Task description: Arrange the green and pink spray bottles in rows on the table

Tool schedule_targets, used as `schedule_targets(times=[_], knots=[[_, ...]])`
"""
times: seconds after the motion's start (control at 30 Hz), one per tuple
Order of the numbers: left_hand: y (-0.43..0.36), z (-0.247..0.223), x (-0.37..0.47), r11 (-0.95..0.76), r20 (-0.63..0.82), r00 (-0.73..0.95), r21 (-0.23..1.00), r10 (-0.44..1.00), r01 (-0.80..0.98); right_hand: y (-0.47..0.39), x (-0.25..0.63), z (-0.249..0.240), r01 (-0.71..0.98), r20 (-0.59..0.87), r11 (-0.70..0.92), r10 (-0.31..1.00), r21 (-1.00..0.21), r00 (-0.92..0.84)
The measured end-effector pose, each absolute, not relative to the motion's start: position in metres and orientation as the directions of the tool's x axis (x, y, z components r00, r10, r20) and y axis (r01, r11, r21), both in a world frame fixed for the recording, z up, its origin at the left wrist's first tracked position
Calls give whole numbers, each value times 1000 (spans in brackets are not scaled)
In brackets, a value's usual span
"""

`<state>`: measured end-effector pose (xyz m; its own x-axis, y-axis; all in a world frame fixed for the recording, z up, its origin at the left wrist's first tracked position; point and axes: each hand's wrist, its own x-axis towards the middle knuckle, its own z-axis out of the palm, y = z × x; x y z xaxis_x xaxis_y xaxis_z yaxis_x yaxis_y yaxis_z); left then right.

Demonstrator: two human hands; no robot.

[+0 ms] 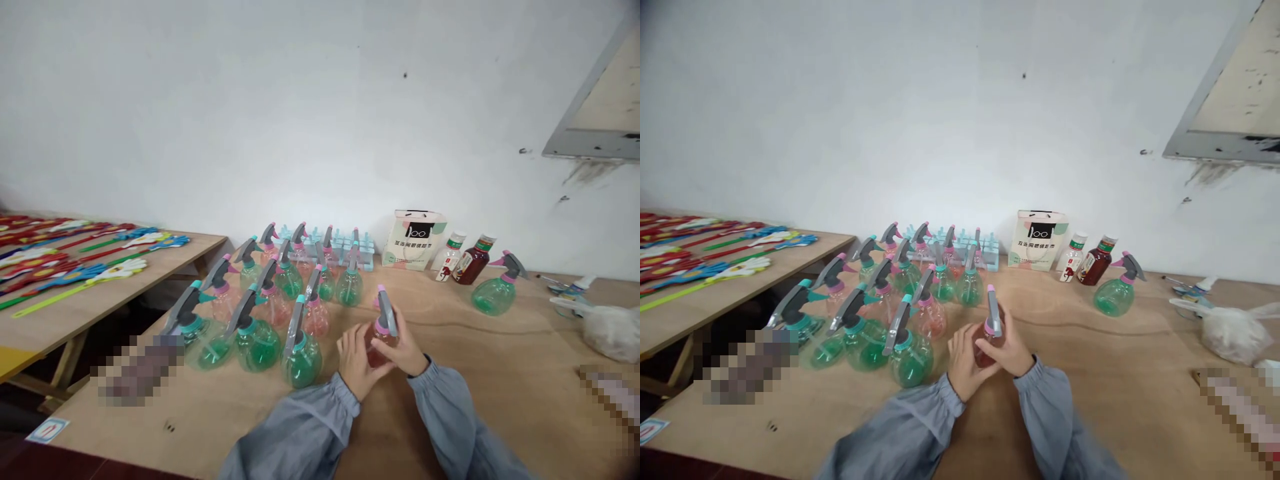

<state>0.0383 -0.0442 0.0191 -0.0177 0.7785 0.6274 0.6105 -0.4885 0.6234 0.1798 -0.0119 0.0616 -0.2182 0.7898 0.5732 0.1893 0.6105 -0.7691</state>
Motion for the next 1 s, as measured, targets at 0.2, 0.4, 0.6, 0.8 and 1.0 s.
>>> schedule_targets(times=[0.2,0.4,0.6,0.8,1.0], knots=[[-31,38,30,-672,751,-126,642,648,370,-6,186,59,176,553,573,819,-800,-152],[35,80,54,-500,593,-360,804,721,323,-7,202,61,180,496,514,857,-839,-138],[67,83,65,-186,421,-419,849,805,496,-5,213,64,182,436,458,887,-870,-150],[55,68,65,-106,445,-385,754,809,648,-1,215,63,206,494,520,854,-829,-165],[64,62,61,-119,434,-365,762,824,637,-7,214,76,220,534,591,801,-776,-268]])
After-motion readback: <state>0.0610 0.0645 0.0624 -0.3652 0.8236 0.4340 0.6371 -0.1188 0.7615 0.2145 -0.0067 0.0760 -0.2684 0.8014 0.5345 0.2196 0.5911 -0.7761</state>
